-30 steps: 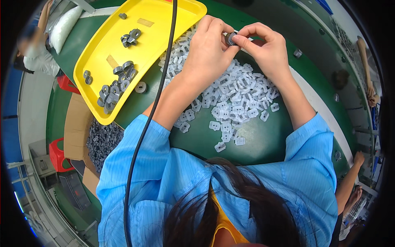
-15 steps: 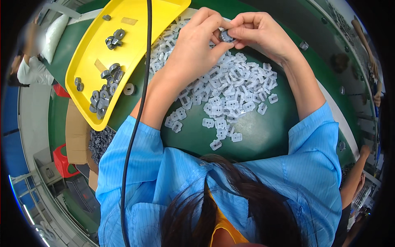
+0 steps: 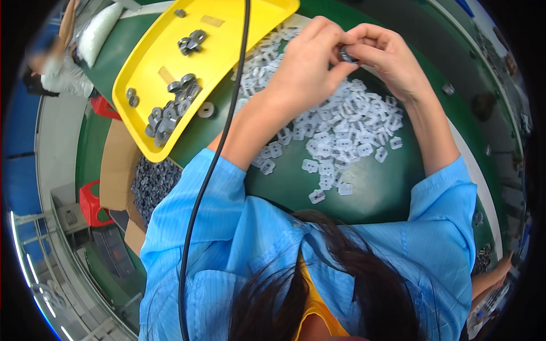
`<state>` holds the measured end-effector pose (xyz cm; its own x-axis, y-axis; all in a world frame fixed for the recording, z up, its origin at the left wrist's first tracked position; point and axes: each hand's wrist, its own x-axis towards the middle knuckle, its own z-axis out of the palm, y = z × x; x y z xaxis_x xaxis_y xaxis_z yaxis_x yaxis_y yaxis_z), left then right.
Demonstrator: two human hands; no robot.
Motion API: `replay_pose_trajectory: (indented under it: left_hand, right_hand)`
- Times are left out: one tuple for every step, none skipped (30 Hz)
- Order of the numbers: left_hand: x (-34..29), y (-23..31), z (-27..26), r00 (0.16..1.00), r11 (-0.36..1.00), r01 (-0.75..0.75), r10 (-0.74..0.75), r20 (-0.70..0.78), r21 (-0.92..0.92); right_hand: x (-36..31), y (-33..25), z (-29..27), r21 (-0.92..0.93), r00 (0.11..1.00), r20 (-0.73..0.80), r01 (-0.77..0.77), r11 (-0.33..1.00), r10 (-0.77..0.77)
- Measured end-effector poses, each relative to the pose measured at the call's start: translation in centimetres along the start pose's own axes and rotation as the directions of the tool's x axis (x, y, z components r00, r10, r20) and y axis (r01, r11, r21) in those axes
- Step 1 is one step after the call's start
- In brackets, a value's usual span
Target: The person assembles plastic components by fitting small circular inserts into grey plastic housings by hand.
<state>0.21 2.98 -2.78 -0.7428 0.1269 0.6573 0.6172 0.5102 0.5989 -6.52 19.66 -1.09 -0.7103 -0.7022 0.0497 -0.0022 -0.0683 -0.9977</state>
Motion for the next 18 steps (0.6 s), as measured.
replay_pose_trajectory:
  left_hand:
    - [-0.1, 0.6, 0.0, 1.000, 1.000, 0.004, -0.004, -0.008, 0.019]
    - [-0.1, 1.0, -0.2, 1.000, 0.999, 0.014, -0.013, -0.014, 0.037]
    - [0.0, 1.3, -0.4, 1.000, 1.000, -0.022, 0.022, -0.006, 0.011]
    - [0.3, 1.3, -0.4, 0.998, 0.998, -0.064, 0.064, 0.004, -0.031]
    - [0.3, 1.7, -0.8, 0.995, 0.991, 0.050, -0.039, 0.091, -0.125]
    - [0.2, 1.4, -1.4, 0.996, 0.991, 0.050, -0.039, 0.086, -0.122]
    - [0.4, 0.6, -1.7, 0.999, 0.999, -0.004, 0.002, 0.042, 0.034]
    - [0.4, 0.2, -2.8, 0.999, 0.977, -0.047, 0.049, -0.005, 0.208]
    - [0.7, -1.3, -4.7, 0.996, 0.925, 0.057, -0.080, 0.045, 0.377]
    - [0.6, -2.1, -6.9, 0.985, 0.794, 0.138, -0.172, 0.000, 0.592]
    - [1.2, -2.7, -8.8, 0.952, 0.640, 0.232, -0.303, -0.036, 0.733]
    - [0.4, -5.5, -11.8, 0.956, 0.531, 0.265, -0.254, -0.148, 0.805]
    - [0.2, -7.7, -13.9, 0.900, 0.428, 0.373, -0.384, -0.208, 0.823]
    - [0.2, -9.8, -15.5, 0.824, 0.314, 0.459, -0.500, -0.266, 0.831]
    - [-0.5, -11.7, -17.3, 0.824, 0.308, 0.461, -0.497, -0.273, 0.832]
    - [-1.7, -14.0, -18.7, 0.790, 0.242, 0.464, -0.548, -0.274, 0.852]
    - [-1.8, -14.2, -18.4, 0.754, 0.187, 0.454, -0.602, -0.264, 0.871]
    - [-1.9, -14.4, -18.1, 0.753, 0.192, 0.452, -0.606, -0.258, 0.871]
  right_hand:
    - [0.0, -0.4, -0.2, 0.023, 1.000, 0.031, 0.003, 1.000, -0.004]
    - [0.1, -0.5, -0.4, 0.046, 0.998, 0.062, 0.005, 0.999, -0.008]
    - [0.5, -0.1, -0.4, 0.107, 0.994, 0.112, -0.005, 0.994, -0.007]
    - [0.6, 0.2, -0.9, 0.107, 0.993, 0.115, -0.006, 0.994, -0.006]
    - [0.7, 0.3, -1.3, 0.171, 0.982, 0.188, -0.061, 0.983, 0.028]
    - [0.7, 0.5, -1.8, 0.229, 0.963, 0.262, -0.119, 0.966, 0.057]
    - [0.8, 1.4, -3.2, 0.233, 0.972, 0.202, -0.169, 0.958, 0.122]
    - [1.1, 1.6, -3.6, 0.231, 0.971, 0.209, -0.164, 0.959, 0.116]
    - [1.4, 1.7, -4.0, -0.010, 0.993, -0.065, -0.100, 0.995, 0.099]
    - [1.3, 1.8, -4.6, -0.262, 0.943, -0.332, -0.099, 0.960, 0.006]
    - [1.0, 2.6, -6.4, -0.469, 0.907, -0.409, -0.118, 0.875, -0.096]
    - [1.3, 2.6, -7.1, -0.470, 0.913, -0.394, -0.102, 0.877, -0.105]
    - [1.4, 3.2, -8.0, -0.615, 0.871, -0.457, -0.162, 0.771, -0.182]
    - [1.4, 3.8, -8.9, -0.729, 0.821, -0.505, -0.241, 0.640, -0.267]
    - [1.6, 4.2, -9.4, -0.769, 0.796, -0.502, -0.233, 0.595, -0.338]
    - [1.8, 3.9, -9.0, -0.772, 0.800, -0.495, -0.225, 0.595, -0.340]
    - [1.9, 3.8, -8.8, -0.816, 0.773, -0.483, -0.228, 0.531, -0.411]
    - [2.0, 3.6, -8.6, -0.855, 0.746, -0.464, -0.235, 0.463, -0.478]
